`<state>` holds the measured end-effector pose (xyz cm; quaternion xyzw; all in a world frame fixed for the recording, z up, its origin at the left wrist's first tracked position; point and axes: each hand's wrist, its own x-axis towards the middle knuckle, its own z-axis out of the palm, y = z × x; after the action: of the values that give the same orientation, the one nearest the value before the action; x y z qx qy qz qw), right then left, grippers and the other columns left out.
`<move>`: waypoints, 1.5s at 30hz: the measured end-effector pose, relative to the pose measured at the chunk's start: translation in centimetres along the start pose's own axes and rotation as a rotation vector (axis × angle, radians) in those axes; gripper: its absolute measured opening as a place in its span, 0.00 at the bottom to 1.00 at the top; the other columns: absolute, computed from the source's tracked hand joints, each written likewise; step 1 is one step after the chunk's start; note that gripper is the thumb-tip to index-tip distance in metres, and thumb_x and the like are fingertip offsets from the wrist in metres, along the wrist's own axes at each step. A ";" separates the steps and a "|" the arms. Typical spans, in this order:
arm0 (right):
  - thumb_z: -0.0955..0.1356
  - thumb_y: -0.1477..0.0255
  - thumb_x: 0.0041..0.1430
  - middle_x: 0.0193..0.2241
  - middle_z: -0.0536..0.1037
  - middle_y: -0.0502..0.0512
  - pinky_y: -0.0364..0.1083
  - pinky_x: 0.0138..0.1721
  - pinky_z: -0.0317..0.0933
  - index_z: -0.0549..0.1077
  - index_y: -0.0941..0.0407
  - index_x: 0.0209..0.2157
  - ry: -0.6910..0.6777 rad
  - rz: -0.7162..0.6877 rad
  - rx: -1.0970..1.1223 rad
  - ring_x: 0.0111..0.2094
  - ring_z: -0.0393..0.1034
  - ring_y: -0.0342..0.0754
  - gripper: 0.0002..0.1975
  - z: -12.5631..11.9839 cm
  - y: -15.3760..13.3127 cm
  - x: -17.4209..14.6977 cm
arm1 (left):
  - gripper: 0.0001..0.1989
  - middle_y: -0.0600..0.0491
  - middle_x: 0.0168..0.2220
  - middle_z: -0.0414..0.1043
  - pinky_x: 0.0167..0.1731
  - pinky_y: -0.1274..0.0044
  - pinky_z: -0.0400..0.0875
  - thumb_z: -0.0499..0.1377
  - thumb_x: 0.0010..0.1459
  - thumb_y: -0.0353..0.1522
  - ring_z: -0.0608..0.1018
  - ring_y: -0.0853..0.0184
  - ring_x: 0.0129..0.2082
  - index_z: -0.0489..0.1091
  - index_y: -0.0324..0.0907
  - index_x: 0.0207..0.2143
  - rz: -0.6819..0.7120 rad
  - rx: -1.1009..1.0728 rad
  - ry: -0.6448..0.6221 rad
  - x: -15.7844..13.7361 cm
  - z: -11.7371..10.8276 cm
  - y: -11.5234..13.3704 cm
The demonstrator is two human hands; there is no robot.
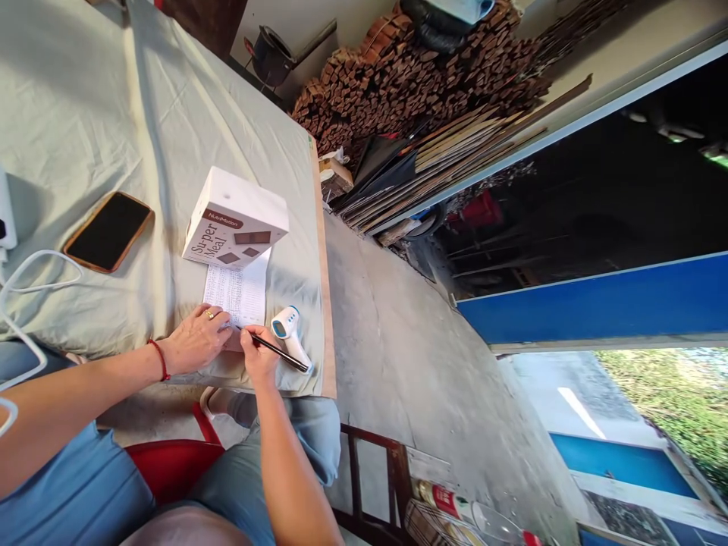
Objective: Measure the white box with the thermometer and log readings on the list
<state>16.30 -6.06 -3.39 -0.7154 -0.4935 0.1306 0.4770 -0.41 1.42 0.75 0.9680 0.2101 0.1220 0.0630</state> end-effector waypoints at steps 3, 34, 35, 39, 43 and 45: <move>0.66 0.59 0.57 0.23 0.77 0.51 0.44 0.30 0.67 0.74 0.56 0.29 -0.016 -0.005 -0.002 0.25 0.70 0.45 0.14 0.1 0.1 0.0 | 0.08 0.46 0.43 0.70 0.48 0.65 0.63 0.54 0.64 0.31 0.70 0.57 0.46 0.72 0.38 0.40 0.002 0.001 0.000 0.0 0.0 0.0; 0.65 0.60 0.57 0.21 0.76 0.50 0.44 0.29 0.66 0.72 0.55 0.28 0.016 -0.018 -0.054 0.23 0.69 0.45 0.13 0.3 -0.1 0.0 | 0.08 0.46 0.43 0.70 0.49 0.64 0.61 0.54 0.63 0.31 0.70 0.57 0.46 0.72 0.40 0.41 0.008 -0.038 0.009 0.0 -0.2 0.0; 0.65 0.60 0.57 0.21 0.75 0.50 0.44 0.29 0.66 0.72 0.55 0.27 0.019 -0.019 -0.053 0.23 0.68 0.45 0.13 0.2 -0.1 0.0 | 0.08 0.46 0.42 0.70 0.49 0.64 0.61 0.54 0.63 0.31 0.70 0.57 0.46 0.72 0.40 0.41 0.007 -0.043 0.010 0.0 -0.2 -0.1; 0.65 0.60 0.56 0.21 0.75 0.50 0.44 0.29 0.66 0.72 0.55 0.27 0.036 -0.033 -0.036 0.23 0.68 0.45 0.13 0.2 0.1 0.0 | 0.08 0.46 0.43 0.70 0.50 0.65 0.60 0.54 0.63 0.31 0.69 0.57 0.46 0.72 0.39 0.41 0.005 -0.032 -0.005 0.0 -0.3 0.0; 0.65 0.60 0.57 0.21 0.75 0.50 0.44 0.29 0.66 0.72 0.55 0.27 0.046 -0.035 -0.064 0.23 0.68 0.45 0.13 0.2 0.2 -0.1 | 0.09 0.46 0.44 0.70 0.50 0.65 0.60 0.53 0.64 0.32 0.69 0.57 0.47 0.71 0.39 0.42 0.001 -0.021 -0.020 0.0 -0.3 0.0; 0.64 0.60 0.57 0.21 0.75 0.50 0.44 0.30 0.66 0.71 0.55 0.27 0.057 -0.044 -0.065 0.23 0.68 0.45 0.13 0.2 0.2 -0.1 | 0.08 0.46 0.43 0.70 0.50 0.65 0.61 0.55 0.63 0.32 0.69 0.57 0.46 0.71 0.39 0.41 -0.003 -0.031 -0.007 0.0 -0.3 0.0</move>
<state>16.26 -6.00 -3.71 -0.7231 -0.4993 0.0837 0.4700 -0.53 1.44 1.07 0.9670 0.2095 0.1217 0.0789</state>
